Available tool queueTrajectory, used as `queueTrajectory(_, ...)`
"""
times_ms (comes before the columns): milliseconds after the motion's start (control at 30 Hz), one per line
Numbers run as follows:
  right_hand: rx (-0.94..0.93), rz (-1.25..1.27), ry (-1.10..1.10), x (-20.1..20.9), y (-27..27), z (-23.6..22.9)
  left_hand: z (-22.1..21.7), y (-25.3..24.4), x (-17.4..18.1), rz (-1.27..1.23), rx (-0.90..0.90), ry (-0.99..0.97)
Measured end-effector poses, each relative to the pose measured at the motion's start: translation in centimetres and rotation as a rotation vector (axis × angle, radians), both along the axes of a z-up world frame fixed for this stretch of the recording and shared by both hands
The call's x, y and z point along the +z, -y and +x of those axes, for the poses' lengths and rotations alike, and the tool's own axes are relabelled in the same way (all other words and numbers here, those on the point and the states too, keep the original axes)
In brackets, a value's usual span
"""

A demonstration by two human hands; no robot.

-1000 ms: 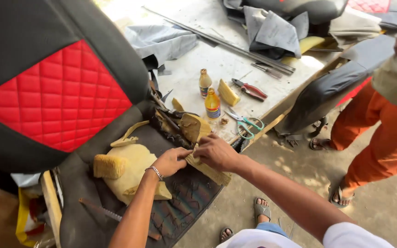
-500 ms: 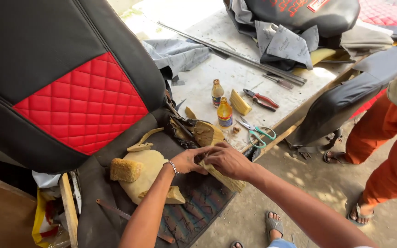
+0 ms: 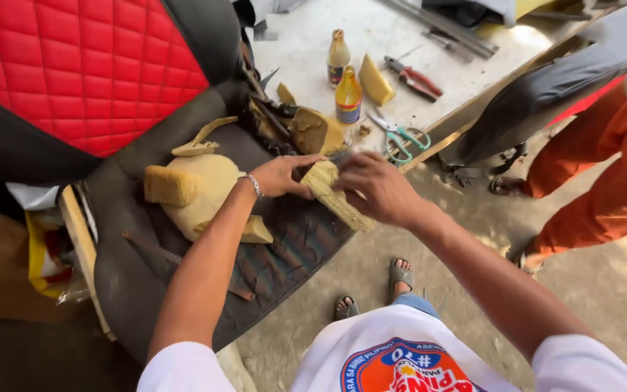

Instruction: Applying adhesive to foam inserts and attaching them to a chair frame to build up the seat cushioning.

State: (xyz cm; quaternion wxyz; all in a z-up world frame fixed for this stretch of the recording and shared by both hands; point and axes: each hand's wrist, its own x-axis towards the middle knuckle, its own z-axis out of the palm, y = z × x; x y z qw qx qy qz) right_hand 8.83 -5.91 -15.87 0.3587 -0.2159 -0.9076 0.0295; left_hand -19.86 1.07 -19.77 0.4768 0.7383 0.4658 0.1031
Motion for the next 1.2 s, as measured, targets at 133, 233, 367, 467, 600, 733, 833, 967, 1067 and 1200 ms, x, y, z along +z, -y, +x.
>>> queueTrajectory(133, 0.014, -0.033, 0.073, -1.0, -2.4, -4.1, 0.4, -0.4, -1.3, 0.031, -0.002, -0.094)
queueTrajectory(233, 0.032, -0.123, 0.188, -1.1, -1.9, -2.9, 0.7, 0.7, -0.5, -0.013, 0.012, -0.098)
queueTrajectory(367, 0.101, -0.225, 0.267, -1.7, -2.9, -1.5, -0.1, 1.0, -0.9, 0.035, 0.021, -0.067)
queueTrajectory(467, 0.103, -0.197, 0.198, -1.8, -3.1, -3.7, 0.0, 0.8, -1.8, 0.044, 0.016, -0.073)
queueTrajectory(600, 0.141, -0.193, 0.254, -2.7, -1.5, -2.2, -0.1, 0.6, -0.8, 0.059, -0.015, -0.096)
queueTrajectory(733, 0.181, -0.264, 0.333, -2.0, -2.2, -0.6, -0.3, 1.3, -0.8, 0.056, -0.034, -0.092)
queueTrajectory(833, 0.043, -0.123, 0.185, -1.9, -4.7, -2.8, -0.7, 0.8, -1.4, 0.074, -0.045, -0.214)
queueTrajectory(967, 0.121, -0.078, 0.135, -5.1, -3.2, -1.7, -1.3, 0.3, -3.1, 0.098, -0.072, -0.181)
queueTrajectory(1067, 0.074, -0.094, 0.152, -3.7, 1.6, 1.5, -1.1, 0.0, -4.1, 0.065, -0.088, -0.127)
queueTrajectory(1200, 0.110, -0.138, 0.145, -5.7, 5.3, 5.5, -1.4, 0.0, -3.2, 0.095, -0.115, -0.117)
